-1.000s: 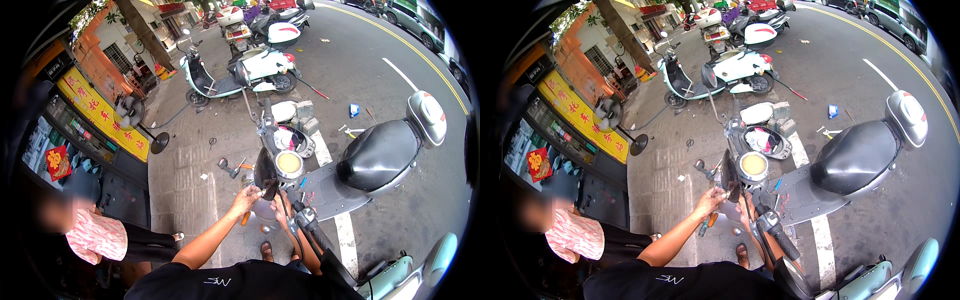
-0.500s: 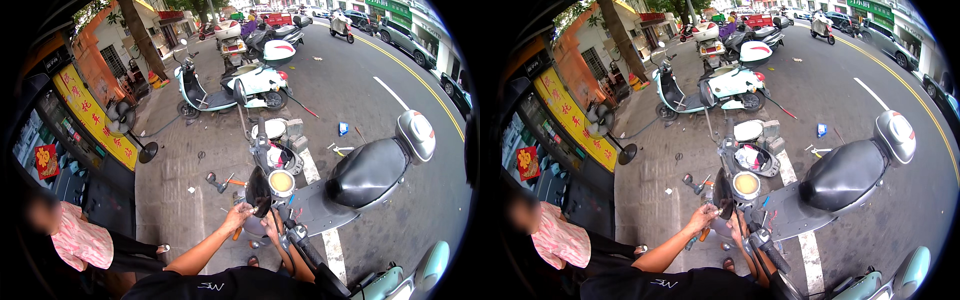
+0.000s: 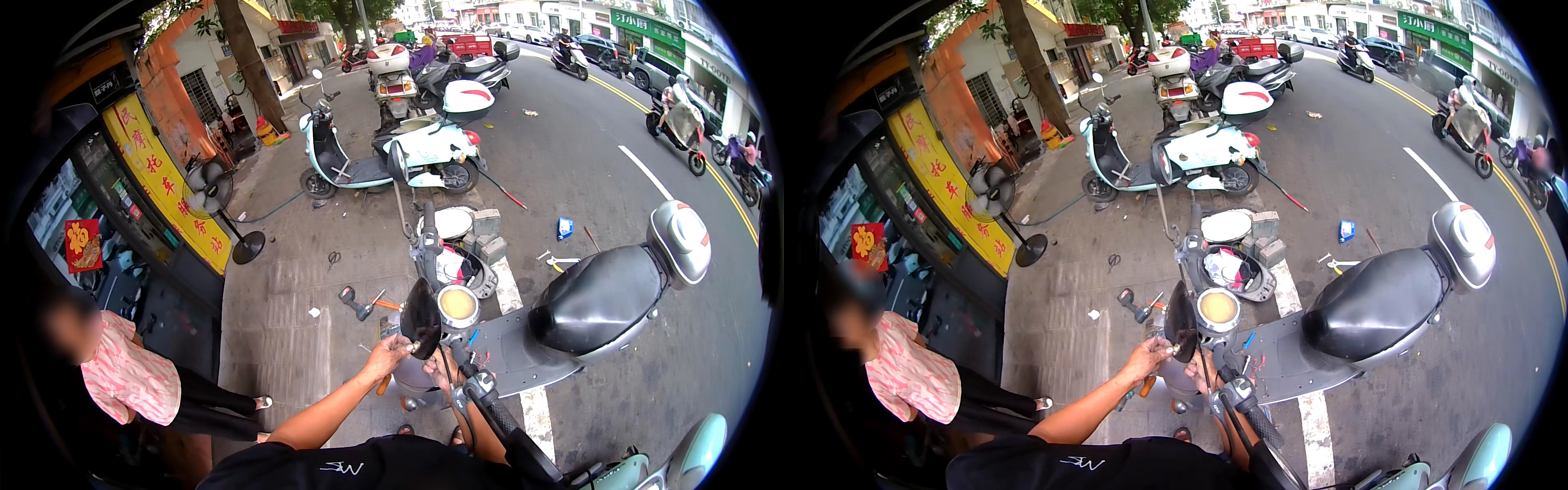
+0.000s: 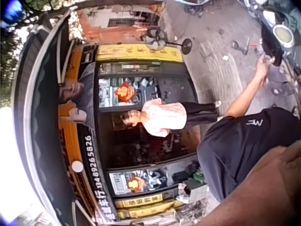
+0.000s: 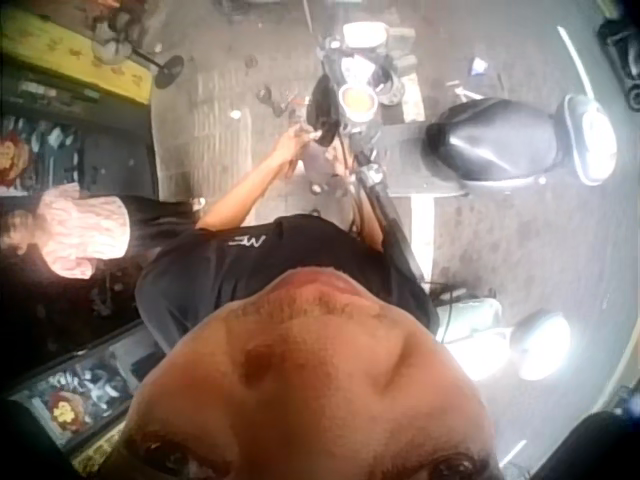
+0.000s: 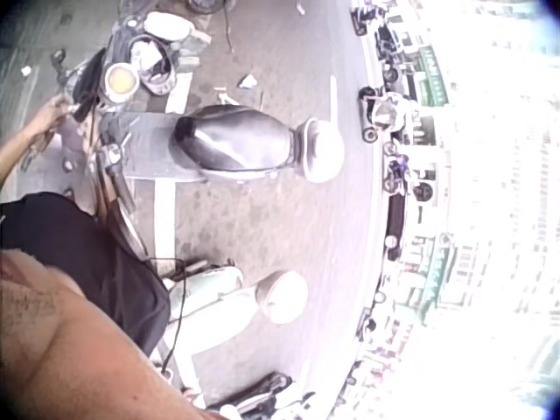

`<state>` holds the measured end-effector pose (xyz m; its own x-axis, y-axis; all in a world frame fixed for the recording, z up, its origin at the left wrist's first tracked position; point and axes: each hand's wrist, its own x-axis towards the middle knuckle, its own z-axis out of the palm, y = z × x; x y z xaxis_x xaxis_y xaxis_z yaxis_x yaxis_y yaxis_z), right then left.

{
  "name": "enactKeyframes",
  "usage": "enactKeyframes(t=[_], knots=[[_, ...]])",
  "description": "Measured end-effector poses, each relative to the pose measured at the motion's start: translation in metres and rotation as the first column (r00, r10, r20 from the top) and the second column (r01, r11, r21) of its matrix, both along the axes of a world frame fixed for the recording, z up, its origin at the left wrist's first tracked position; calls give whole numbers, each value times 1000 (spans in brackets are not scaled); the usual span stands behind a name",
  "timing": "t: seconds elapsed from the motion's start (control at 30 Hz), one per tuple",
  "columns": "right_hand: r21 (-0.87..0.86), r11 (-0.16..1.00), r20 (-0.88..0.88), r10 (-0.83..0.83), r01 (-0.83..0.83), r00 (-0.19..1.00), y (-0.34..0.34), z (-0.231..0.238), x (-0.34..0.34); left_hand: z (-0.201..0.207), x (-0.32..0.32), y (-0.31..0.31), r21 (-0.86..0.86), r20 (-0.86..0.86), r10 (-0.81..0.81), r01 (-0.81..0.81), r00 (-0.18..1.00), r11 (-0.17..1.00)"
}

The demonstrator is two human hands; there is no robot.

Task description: The person uses a screwdriver to work on the front panel and headlight assembly of a motorcycle, then applies spray from a canister to the handlebar area.

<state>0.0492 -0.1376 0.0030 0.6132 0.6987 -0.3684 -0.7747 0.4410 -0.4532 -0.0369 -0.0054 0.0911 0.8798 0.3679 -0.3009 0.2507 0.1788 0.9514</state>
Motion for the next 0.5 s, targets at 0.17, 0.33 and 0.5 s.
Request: enactKeyframes(t=[0.17,0.33,0.5], knots=[[4,1000,31,14,-14,999,-4,0,3,2,-1,-5,19,-22,33,-32,999,999],[2,1000,27,28,-28,999,-6,-1,1,-15,-5,-8,72,33,132,-134,991,988],[5,999,43,41,-41,998,-7,2,2,-17,-4,-14,235,141,166,-196,976,952]])
